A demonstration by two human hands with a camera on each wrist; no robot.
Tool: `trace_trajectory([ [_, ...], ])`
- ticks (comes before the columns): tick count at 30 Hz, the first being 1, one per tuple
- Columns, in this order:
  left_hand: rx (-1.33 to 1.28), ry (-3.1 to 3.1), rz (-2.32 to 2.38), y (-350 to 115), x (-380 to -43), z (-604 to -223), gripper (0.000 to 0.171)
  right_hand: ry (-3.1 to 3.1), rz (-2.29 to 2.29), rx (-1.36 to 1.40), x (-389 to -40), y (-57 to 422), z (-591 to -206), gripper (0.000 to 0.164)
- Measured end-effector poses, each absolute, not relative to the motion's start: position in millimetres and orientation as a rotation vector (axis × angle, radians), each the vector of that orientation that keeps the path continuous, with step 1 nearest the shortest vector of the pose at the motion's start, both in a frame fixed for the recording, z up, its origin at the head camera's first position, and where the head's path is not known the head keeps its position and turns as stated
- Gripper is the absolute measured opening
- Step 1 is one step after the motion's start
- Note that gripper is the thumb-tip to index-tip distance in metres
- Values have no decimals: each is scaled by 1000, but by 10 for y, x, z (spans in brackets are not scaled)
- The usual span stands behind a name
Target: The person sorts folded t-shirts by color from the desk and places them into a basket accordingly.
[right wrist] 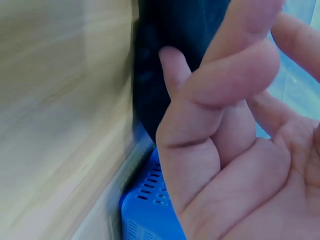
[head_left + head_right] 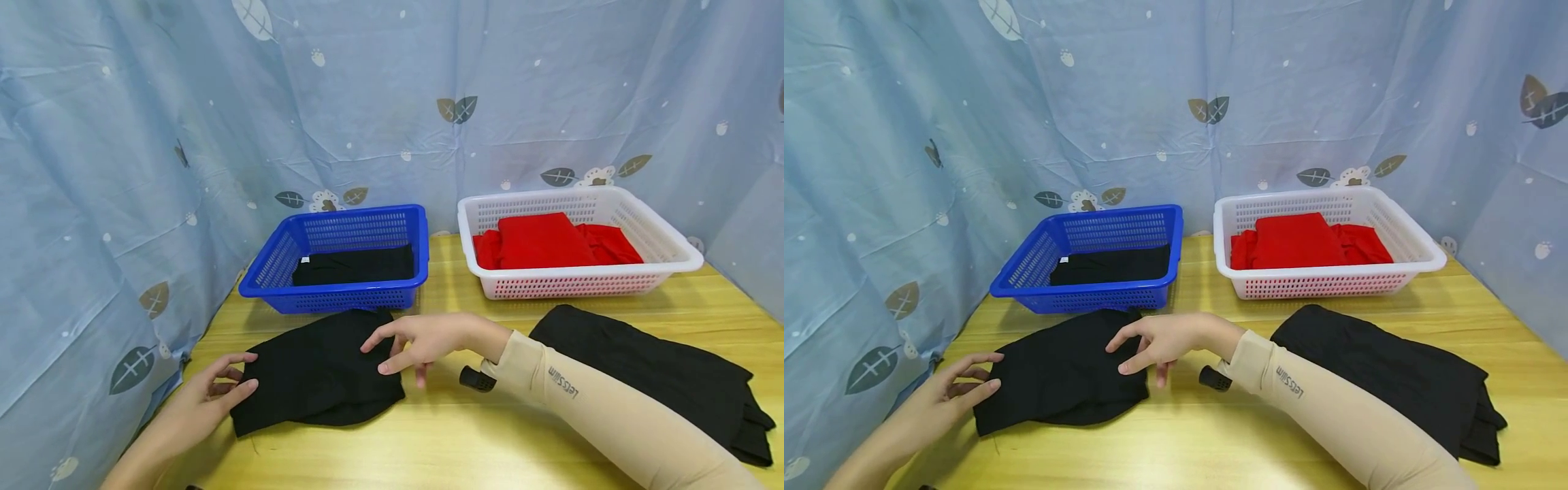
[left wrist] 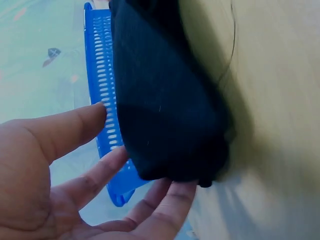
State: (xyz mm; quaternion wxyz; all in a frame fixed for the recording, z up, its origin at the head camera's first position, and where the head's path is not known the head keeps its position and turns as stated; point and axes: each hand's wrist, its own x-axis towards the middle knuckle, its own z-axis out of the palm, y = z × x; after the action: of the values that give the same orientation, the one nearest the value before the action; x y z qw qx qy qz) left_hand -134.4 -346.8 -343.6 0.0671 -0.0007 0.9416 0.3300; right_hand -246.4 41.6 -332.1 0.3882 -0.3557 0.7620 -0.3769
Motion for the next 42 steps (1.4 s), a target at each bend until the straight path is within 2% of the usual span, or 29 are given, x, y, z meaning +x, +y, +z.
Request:
trace_trajectory([
  [6,25,2837,1048,-3464,-1355,-3442,54,1920,-956,-917,-2427,522,-3305,50],
  [14,-87,2637,1206,-3584,-1345,-3442,64,1963,-973,-848,-2407,676,-3295,53],
  [23,-109,2401,1331,-3611,-1374,-3493,76,1906,-1080,-792,-2417,596,-3403,62],
  [31,5,2163,1485,-3534,-1456,-3553,71,1852,-1193,-761,-2440,423,-3581,61],
  [42,-29,2109,1580,-3469,-1538,-3589,62,1845,-1299,-769,-2390,238,-3719,50],
])
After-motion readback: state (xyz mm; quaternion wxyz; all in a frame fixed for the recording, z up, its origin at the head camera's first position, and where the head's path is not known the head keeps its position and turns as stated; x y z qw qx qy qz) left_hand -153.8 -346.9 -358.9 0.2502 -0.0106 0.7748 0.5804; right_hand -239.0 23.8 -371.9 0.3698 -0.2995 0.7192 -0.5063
